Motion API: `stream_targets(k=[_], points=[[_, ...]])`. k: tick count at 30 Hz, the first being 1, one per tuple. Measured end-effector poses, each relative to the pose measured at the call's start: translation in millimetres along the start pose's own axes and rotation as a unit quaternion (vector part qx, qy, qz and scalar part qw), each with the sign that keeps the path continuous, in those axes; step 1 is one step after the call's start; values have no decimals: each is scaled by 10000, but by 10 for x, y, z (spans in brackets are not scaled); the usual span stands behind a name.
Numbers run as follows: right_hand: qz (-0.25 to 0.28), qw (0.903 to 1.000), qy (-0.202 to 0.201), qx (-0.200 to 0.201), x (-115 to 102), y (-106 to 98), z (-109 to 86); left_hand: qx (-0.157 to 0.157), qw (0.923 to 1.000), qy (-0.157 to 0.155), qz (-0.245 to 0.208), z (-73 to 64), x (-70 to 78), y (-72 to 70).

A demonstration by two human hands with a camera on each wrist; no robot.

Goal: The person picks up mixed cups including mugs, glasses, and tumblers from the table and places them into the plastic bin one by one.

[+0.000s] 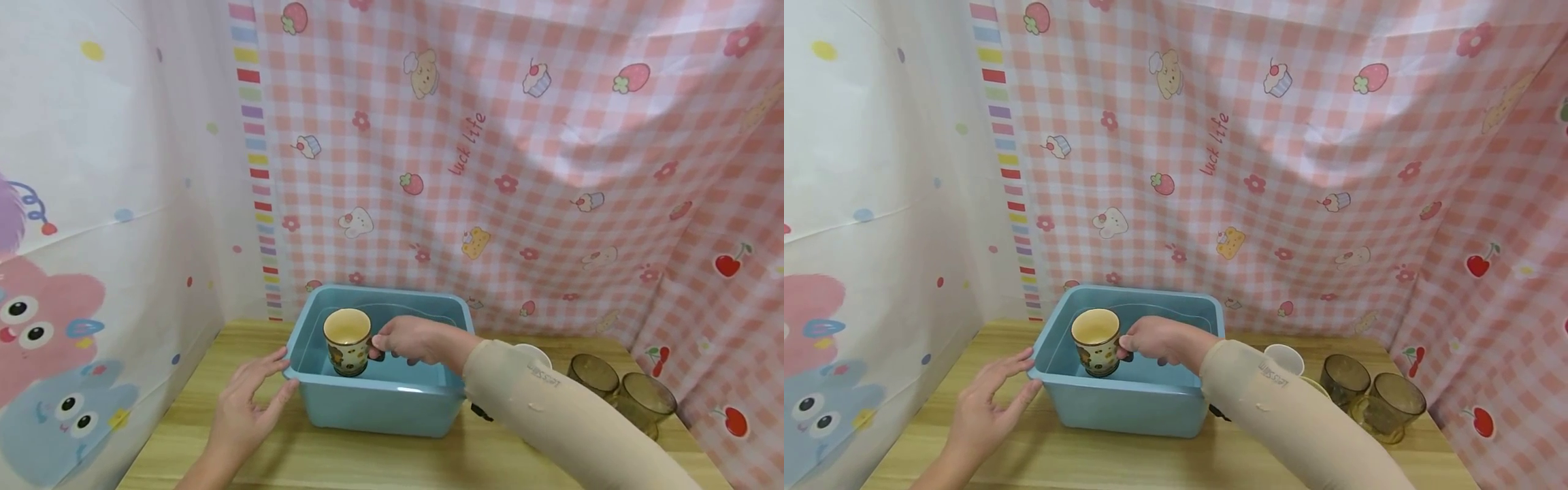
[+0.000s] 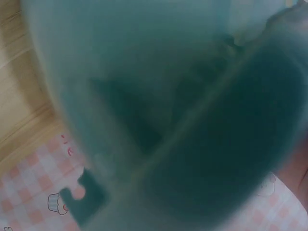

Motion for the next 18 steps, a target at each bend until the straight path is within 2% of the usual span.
stream_targets(k=[4, 8, 14, 18], points=[[-189, 9998, 72, -29, -9, 71, 79, 5, 10000, -6, -30, 6, -2, -1], [-147, 9998, 89, -88, -7, 149, 145, -27, 10000, -73, -59, 8, 4, 2], [-268, 9996, 24, -69, -16, 254, 225, 163, 9996, 180, -135, 6, 14, -6], [-448, 9989, 80, -61, 21, 319, 292, 226, 9993, 231, -176, 9, 16, 0]])
Point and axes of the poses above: each hand's wrist, its own z-axis towards the middle knuckle, its own y-axis out of the palm, x = y × z, the point moved 5 cm from there along z, towards the middle knuckle, and after that the axes turned 5 degrees about y, right-handed, at the moved point
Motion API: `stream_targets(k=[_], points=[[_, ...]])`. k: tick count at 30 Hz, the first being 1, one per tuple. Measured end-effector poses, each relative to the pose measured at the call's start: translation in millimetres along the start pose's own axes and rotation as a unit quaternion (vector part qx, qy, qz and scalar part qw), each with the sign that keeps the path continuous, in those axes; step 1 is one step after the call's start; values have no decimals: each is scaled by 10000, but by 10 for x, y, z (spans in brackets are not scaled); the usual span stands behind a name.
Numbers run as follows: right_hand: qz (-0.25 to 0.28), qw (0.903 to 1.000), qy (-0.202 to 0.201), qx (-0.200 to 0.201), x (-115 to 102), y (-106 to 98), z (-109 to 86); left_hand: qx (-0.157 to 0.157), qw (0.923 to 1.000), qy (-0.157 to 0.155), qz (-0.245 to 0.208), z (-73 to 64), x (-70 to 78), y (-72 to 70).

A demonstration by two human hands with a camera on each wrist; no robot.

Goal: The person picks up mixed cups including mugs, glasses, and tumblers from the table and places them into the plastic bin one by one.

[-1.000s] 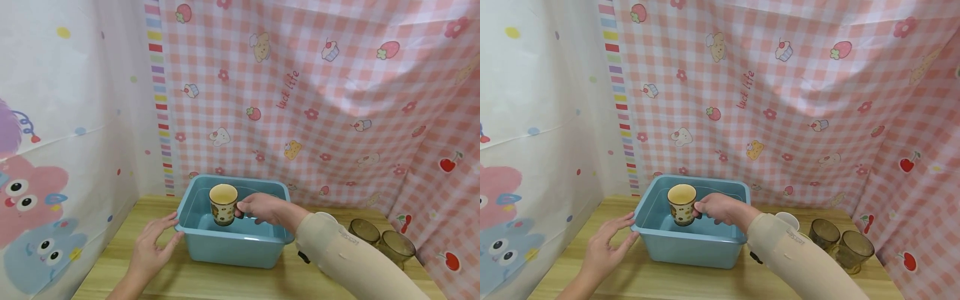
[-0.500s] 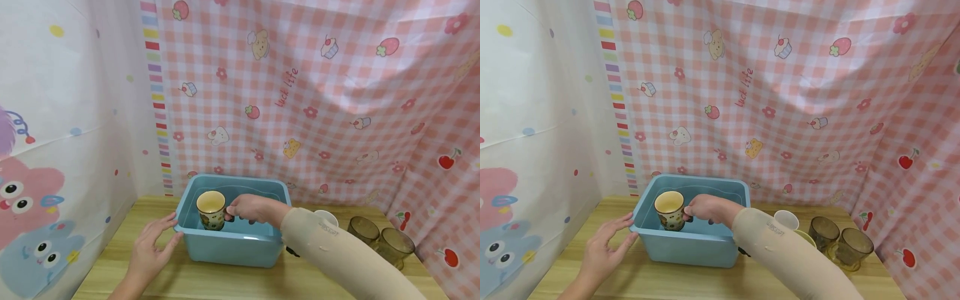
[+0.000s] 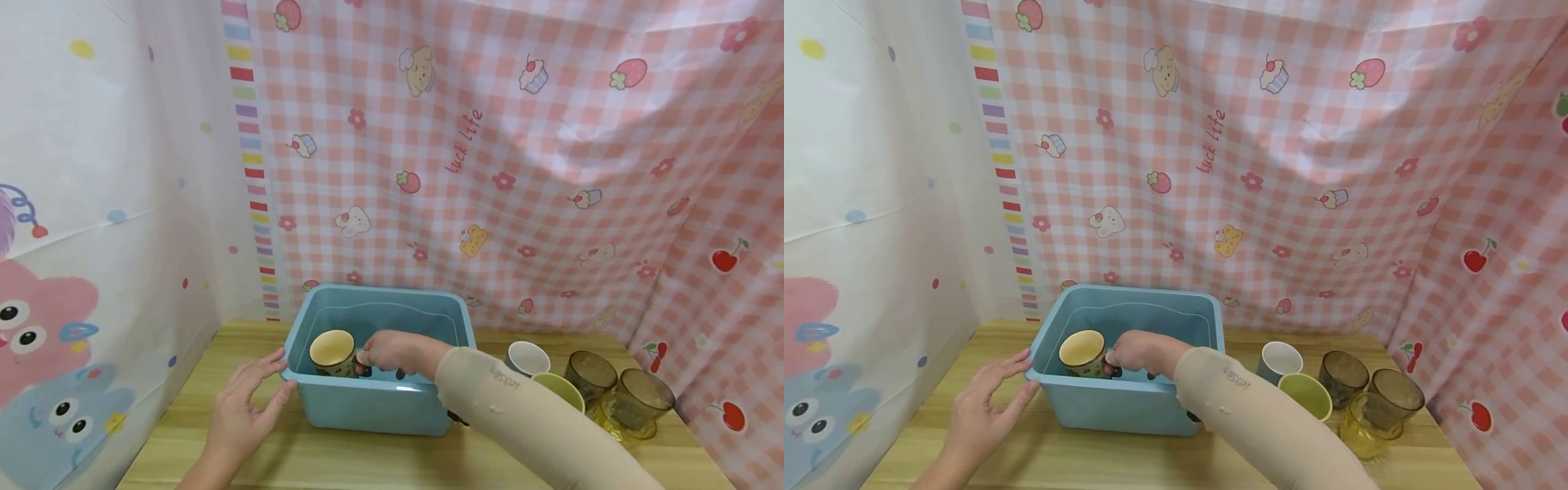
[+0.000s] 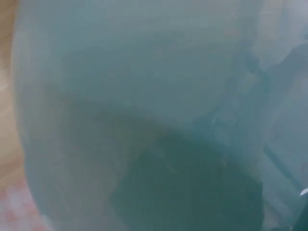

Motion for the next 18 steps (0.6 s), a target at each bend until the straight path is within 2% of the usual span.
stream_targets(k=[4, 7, 11, 18], points=[[-211, 9997, 54, -67, 38, 66, 56, 212, 9995, 201, -126, -4, -1, 9], [-638, 9979, -35, -47, 49, 84, 68, 338, 9988, 304, -173, -13, -8, 19], [-1003, 9949, -65, -25, 70, 101, 70, 313, 9991, 257, -122, -20, -10, 20], [-1255, 9917, -191, -218, 66, 153, 74, 245, 9995, 175, -88, -22, -12, 7]])
Point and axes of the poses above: each hand's wrist, its own z-axis towards the middle knuckle, its own y-axis out of the palm, x = y × z, the point moved 5 cm from there along z, towards the middle knuckle, and after that the axes turned 5 degrees about y, right-handed, at the moved point
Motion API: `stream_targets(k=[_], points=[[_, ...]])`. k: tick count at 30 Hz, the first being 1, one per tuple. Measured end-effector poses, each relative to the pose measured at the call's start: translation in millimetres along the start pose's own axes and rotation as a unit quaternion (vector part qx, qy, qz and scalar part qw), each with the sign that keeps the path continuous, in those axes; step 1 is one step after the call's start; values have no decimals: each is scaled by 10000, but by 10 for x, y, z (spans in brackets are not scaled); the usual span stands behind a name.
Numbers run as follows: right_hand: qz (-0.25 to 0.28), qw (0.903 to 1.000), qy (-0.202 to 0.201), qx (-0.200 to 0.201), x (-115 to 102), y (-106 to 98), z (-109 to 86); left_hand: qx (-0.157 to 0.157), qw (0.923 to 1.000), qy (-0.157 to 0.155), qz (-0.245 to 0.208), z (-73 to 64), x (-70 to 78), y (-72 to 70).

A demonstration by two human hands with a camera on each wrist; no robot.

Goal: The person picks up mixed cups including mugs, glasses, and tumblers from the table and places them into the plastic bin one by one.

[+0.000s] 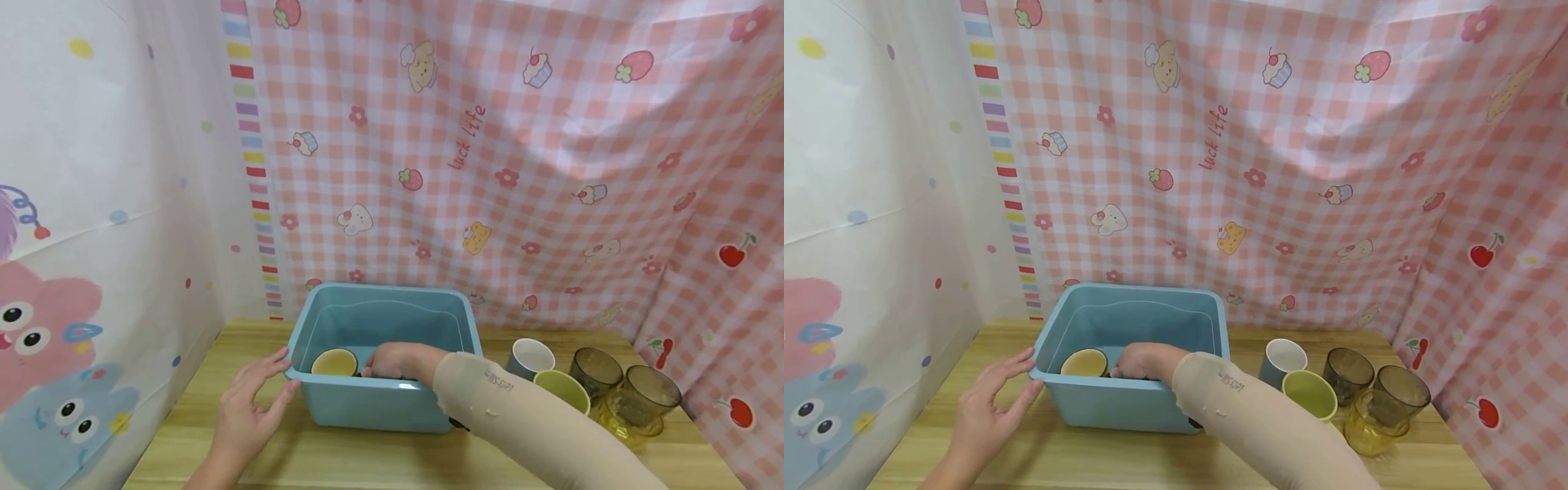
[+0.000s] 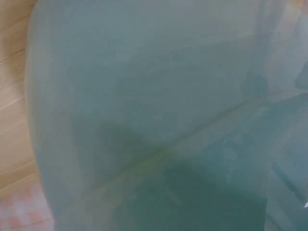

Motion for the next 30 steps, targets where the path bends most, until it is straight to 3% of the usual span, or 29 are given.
stream_targets(k=[8, 16, 30], points=[[-416, 9988, -196, -140, -28, 10, 5, 39, 9999, -29, -91, -8, -3, 7], [-353, 9979, -500, -193, -64, 22, -28, 91, 9999, 4, -130, -4, 2, 16], [-68, 9988, -479, 22, -65, 18, -3, 84, 9999, 66, -105, 7, 31, 4]])
Point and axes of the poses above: each hand's wrist, its own z-axis towards the middle knuckle, its own y-axis out of the palm, x = y × z, the point moved 5 cm from there along z, towards the middle knuckle, and after that the axes turned 5 degrees about y, right-handed, at the moved point
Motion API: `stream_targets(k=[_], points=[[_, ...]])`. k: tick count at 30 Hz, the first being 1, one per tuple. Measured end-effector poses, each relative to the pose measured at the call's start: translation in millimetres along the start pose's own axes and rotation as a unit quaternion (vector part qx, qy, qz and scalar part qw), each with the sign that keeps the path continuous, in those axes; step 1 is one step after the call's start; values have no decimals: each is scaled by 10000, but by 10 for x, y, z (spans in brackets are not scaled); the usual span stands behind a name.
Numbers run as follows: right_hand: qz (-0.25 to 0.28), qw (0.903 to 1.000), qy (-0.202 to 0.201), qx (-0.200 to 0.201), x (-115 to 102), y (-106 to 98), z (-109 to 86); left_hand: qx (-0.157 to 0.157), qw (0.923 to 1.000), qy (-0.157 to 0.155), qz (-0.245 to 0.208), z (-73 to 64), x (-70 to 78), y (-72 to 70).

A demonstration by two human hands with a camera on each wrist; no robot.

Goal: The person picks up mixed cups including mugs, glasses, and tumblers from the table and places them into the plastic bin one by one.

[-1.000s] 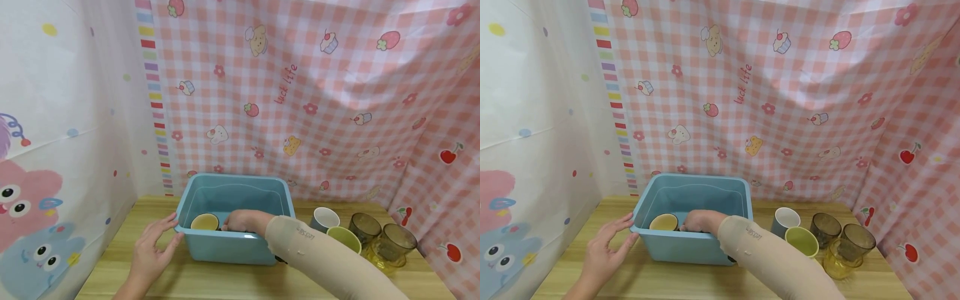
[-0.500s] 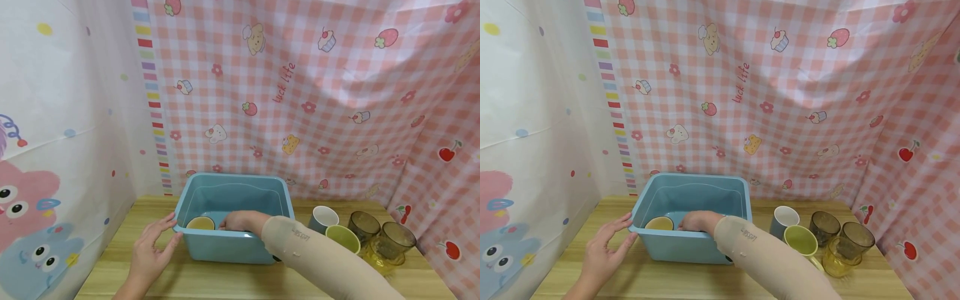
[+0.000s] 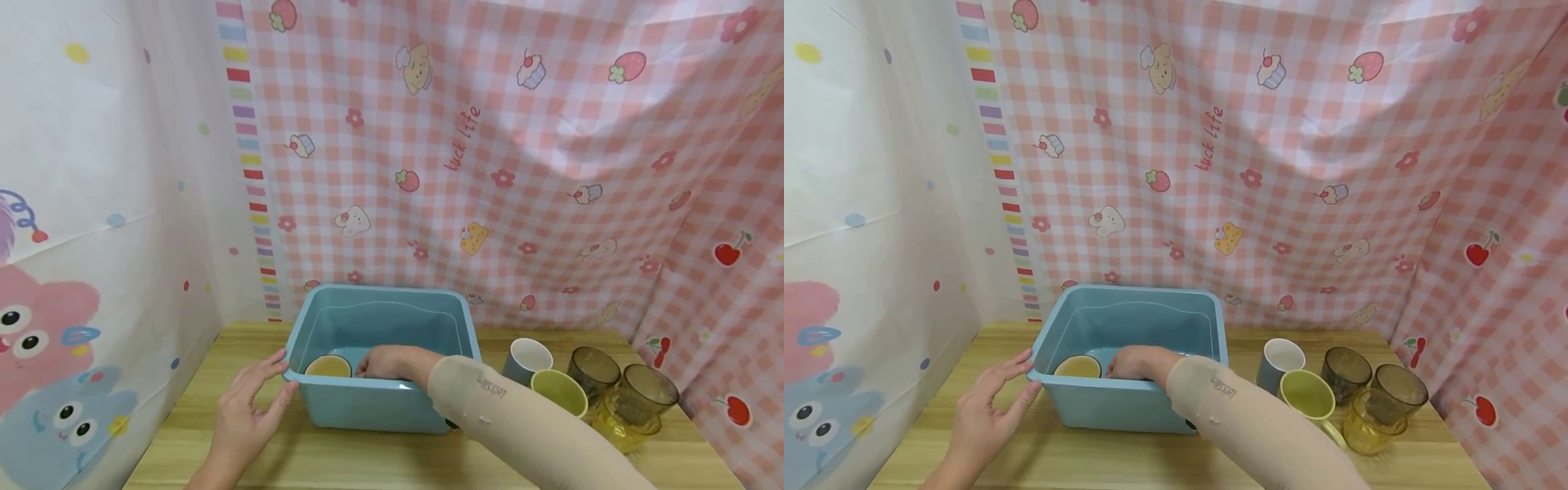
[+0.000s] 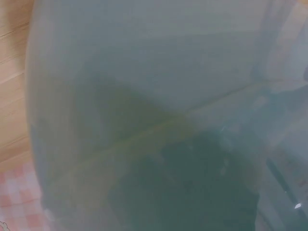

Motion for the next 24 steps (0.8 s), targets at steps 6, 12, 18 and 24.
stream_targets(k=[6, 12, 18, 24], points=[[100, 9998, 136, 45, 8, -9, -40, -150, 9997, -153, 91, 13, 35, 4], [-35, 9996, 171, 205, -21, -36, -75, -178, 9996, -219, 61, 27, 55, 2], [-582, 9963, 175, 602, -66, -104, -150, -136, 9997, -176, 30, 18, 46, 3], [-1667, 9779, 3, 1261, -44, -247, -261, -115, 9998, -178, 37, -14, 14, 3]])
Point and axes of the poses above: each hand's wrist, its own z-axis towards the middle knuckle, its own y-axis out of the palm, x = y × z, the point moved 5 cm from there along z, towards the middle knuckle, and after that the axes turned 5 degrees about y, right-handed, at the moved point
